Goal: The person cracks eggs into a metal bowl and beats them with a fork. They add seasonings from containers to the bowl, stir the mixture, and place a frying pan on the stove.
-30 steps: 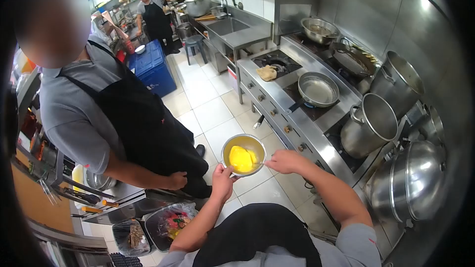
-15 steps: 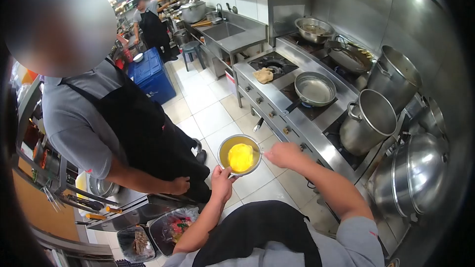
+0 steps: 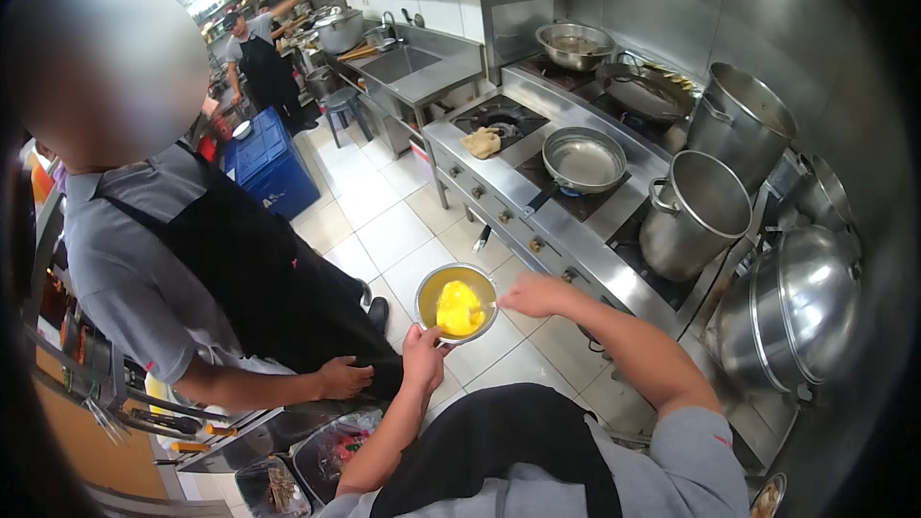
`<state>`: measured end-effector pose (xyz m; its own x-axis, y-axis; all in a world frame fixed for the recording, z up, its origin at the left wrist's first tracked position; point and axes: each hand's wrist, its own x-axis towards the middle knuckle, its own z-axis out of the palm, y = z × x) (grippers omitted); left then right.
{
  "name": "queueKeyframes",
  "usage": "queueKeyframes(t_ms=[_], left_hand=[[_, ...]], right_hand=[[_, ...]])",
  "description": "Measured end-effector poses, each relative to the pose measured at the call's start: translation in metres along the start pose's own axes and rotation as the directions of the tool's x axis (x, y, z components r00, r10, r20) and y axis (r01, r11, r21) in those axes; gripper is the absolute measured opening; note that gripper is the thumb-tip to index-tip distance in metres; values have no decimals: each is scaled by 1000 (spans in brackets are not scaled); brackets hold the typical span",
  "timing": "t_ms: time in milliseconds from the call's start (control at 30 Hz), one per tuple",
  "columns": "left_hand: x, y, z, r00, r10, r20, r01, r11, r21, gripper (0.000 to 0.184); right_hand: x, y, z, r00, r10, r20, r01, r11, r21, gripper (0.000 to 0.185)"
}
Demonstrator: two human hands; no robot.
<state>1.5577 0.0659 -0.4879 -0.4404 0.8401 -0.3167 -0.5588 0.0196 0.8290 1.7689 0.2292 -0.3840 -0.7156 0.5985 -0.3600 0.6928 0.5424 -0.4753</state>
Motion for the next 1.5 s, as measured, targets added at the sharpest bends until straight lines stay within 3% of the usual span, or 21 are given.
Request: queueKeyframes(t_ms=[100, 233, 300, 333, 400, 433, 500, 533, 600, 633, 700, 833, 900, 933, 1033, 1167, 1233, 1267, 1333, 1433, 1500], left_hand=[[-2, -6, 3, 1000, -10, 13, 10, 1000, -7, 15], [-2, 1, 5, 1000, -21, 3, 21, 1000, -2, 16], [-3, -1, 5, 1000, -1, 3, 1, 1000, -11, 17], [-3, 0, 8, 1000, -12, -2, 12, 1000, -10, 20], [-4, 2, 10, 999, -39, -17, 39, 999, -4, 23], [-4, 2, 11, 999, -35, -21, 35, 999, -4, 23], [-6, 3, 10, 999, -43, 23, 42, 999, 30, 18], [-5, 3, 10, 999, -32, 22, 31, 999, 32, 18], [-8, 1, 11, 998, -64, 18, 63, 997, 51, 18], [-7, 1, 12, 999, -51, 17, 51, 998, 44, 18], [-10, 1, 12, 997, -73, 25, 73, 997, 14, 18], [-13, 6, 12, 997, -74, 4, 74, 997, 33, 18], [-13, 4, 11, 998, -55, -7, 56, 998, 25, 19], [-9, 2, 8, 998, -55, -6, 55, 997, 46, 19], [-4, -4, 9, 999, -50, -8, 51, 996, 67, 18], [2, -20, 0, 998, -58, -23, 59, 998, 34, 21], [1, -18, -3, 998, -70, 5, 69, 996, 59, 17], [0, -18, -3, 999, -50, -9, 50, 998, 43, 17], [-5, -11, -1, 998, -56, 37, 54, 997, 63, 17], [-12, -2, 6, 998, -69, -12, 69, 997, 34, 19], [-10, -11, 5, 997, -64, -36, 65, 997, 44, 18]], right_hand=[[-4, -2, 9, 996, 78, 31, -72, 984, -164, 60], [-6, 4, 0, 994, -45, 101, 48, 998, -33, 58], [-14, -3, 7, 993, 115, -33, -120, 968, -222, 57], [-10, 4, 9, 994, 104, -40, -111, 968, -227, 57], [-4, 17, 8, 991, -129, 24, 131, 987, -90, 54], [-5, 15, 9, 991, -134, 24, 136, 987, -91, 54], [-13, 5, 8, 990, 112, -87, -131, 958, -253, 59], [-14, 3, 2, 990, 103, -94, -124, 959, -255, 59], [-15, 3, -12, 987, -57, 150, 78, 987, -143, 56], [-16, 1, -14, 987, -64, 147, 87, 984, -153, 56], [-20, -4, -4, 993, 113, -20, -114, 958, -262, 55], [-14, 2, -4, 987, -91, 133, 115, 976, -186, 56], [-21, -8, -5, 993, 114, 13, -103, 933, -346, 58], [-32, -21, -15, 987, 98, 131, -53, 950, -309, 57], [-22, -10, -25, 990, 44, 131, -23, 987, -158, 55], [-16, -2, -3, 998, -29, 56, 49, 922, -385, 59], [-21, -5, -18, 990, -61, 130, 87, 975, -203, 56], [-21, -1, -11, 987, -79, 136, 108, 969, -221, 56], [-20, 4, 2, 989, 53, 141, 11, 910, -413, 57], [-22, 1, -9, 988, 17, 153, 21, 969, -246, 57], [-20, 3, 8, 988, 51, 148, 2, 941, -337, 57]])
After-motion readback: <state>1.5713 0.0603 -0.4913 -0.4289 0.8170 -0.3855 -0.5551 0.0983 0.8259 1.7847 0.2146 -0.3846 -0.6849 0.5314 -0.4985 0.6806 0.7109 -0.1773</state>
